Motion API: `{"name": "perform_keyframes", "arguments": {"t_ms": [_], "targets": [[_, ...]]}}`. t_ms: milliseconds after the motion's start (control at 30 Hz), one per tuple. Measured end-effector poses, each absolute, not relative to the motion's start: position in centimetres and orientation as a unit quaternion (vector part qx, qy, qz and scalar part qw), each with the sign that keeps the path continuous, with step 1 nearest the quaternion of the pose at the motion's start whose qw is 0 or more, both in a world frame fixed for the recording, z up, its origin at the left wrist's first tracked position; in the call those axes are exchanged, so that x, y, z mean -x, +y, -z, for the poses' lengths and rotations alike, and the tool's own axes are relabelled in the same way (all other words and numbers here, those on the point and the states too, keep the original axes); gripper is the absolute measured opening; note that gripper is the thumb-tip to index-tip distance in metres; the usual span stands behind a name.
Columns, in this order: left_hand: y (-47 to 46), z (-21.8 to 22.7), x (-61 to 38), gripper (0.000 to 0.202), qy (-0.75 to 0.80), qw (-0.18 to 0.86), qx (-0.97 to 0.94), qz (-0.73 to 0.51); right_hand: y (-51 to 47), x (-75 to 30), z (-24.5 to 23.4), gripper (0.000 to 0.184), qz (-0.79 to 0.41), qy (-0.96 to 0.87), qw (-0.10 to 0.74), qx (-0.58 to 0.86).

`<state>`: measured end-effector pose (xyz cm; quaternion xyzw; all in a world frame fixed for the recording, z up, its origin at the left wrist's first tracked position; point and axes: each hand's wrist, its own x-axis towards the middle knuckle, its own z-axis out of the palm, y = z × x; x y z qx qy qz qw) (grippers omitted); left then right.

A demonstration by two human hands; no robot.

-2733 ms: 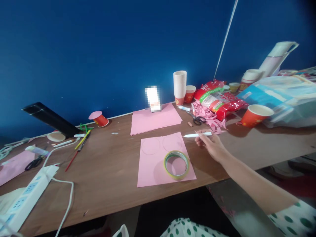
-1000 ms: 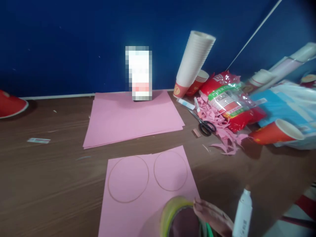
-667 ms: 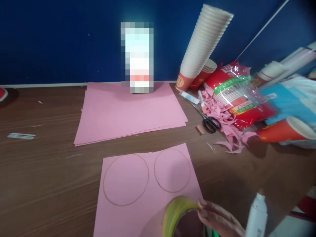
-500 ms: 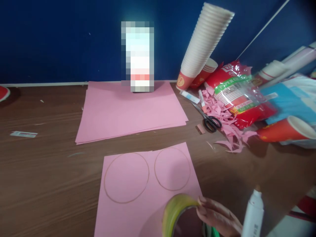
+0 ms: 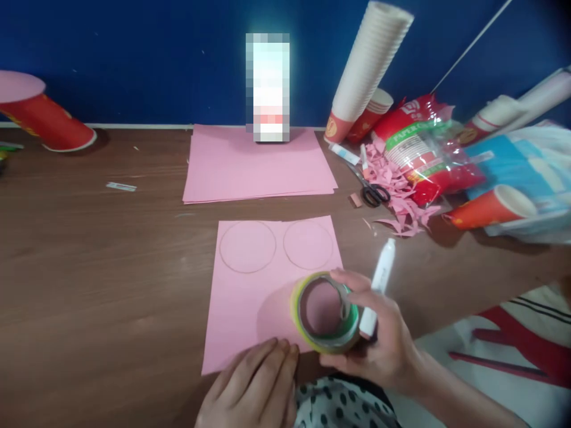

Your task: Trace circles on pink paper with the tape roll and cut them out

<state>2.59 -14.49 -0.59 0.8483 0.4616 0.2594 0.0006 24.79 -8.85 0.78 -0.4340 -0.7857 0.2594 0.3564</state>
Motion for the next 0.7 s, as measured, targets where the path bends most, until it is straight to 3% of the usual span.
{"name": "perform_keyframes", "arguments": {"t_ms": [700], "targets": [[-15.17, 0.25, -3.16, 0.028, 0.479, 0.024, -0.836, -0.266, -8.77, -24.75, -1.67, 0.076, -0.233, -0.797, 0.368, 0.419]]}}
